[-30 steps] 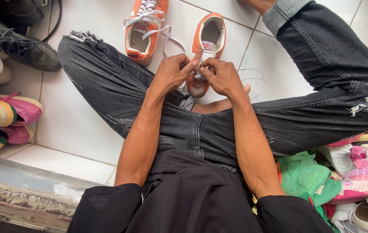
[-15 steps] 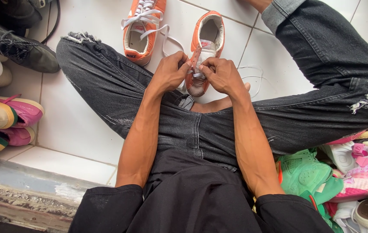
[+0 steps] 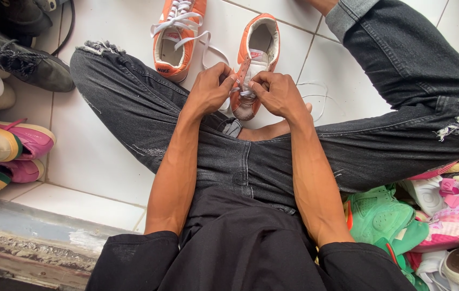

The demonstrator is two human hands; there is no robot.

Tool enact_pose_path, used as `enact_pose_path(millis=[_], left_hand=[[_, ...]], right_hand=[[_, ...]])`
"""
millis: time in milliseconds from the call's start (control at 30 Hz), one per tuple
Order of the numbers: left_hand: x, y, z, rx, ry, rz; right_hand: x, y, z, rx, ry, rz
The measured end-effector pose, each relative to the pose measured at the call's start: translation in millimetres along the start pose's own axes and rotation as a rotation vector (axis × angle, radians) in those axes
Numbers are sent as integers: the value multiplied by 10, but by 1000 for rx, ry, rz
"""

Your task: Threading shoelaces through the eyelets of an orange sneaker.

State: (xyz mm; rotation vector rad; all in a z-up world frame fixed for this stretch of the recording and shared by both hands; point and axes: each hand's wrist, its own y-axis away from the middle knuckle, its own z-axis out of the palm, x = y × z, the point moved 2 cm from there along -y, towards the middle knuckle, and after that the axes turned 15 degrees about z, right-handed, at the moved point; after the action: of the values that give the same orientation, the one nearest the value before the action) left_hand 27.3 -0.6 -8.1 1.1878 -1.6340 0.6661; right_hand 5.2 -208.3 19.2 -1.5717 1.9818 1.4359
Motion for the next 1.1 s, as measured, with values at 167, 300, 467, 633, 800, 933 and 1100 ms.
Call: enact_pose_path(millis=[167,300,467,633,800,933,1100], left_hand=[[78,75,-22,156,-140,228],[230,209,-20,105,-181,272],[196,190,50,-209,-440,75],[202,155,60,-273,-355,71],[287,179,-101,105,8,144],[1022,161,-388,87,-12,337],[1903,136,-519,-41,306,611]], right_hand=[[20,27,39,45,75,4],[100,-32,94,155,193,-32],[174,-80,134,219,211,-89],[133,-25,124,260,194,-149],[9,61,137,170,103,-213],[-144,161,84,153,-22,-279],[-194,115,63,152,-279,-351]])
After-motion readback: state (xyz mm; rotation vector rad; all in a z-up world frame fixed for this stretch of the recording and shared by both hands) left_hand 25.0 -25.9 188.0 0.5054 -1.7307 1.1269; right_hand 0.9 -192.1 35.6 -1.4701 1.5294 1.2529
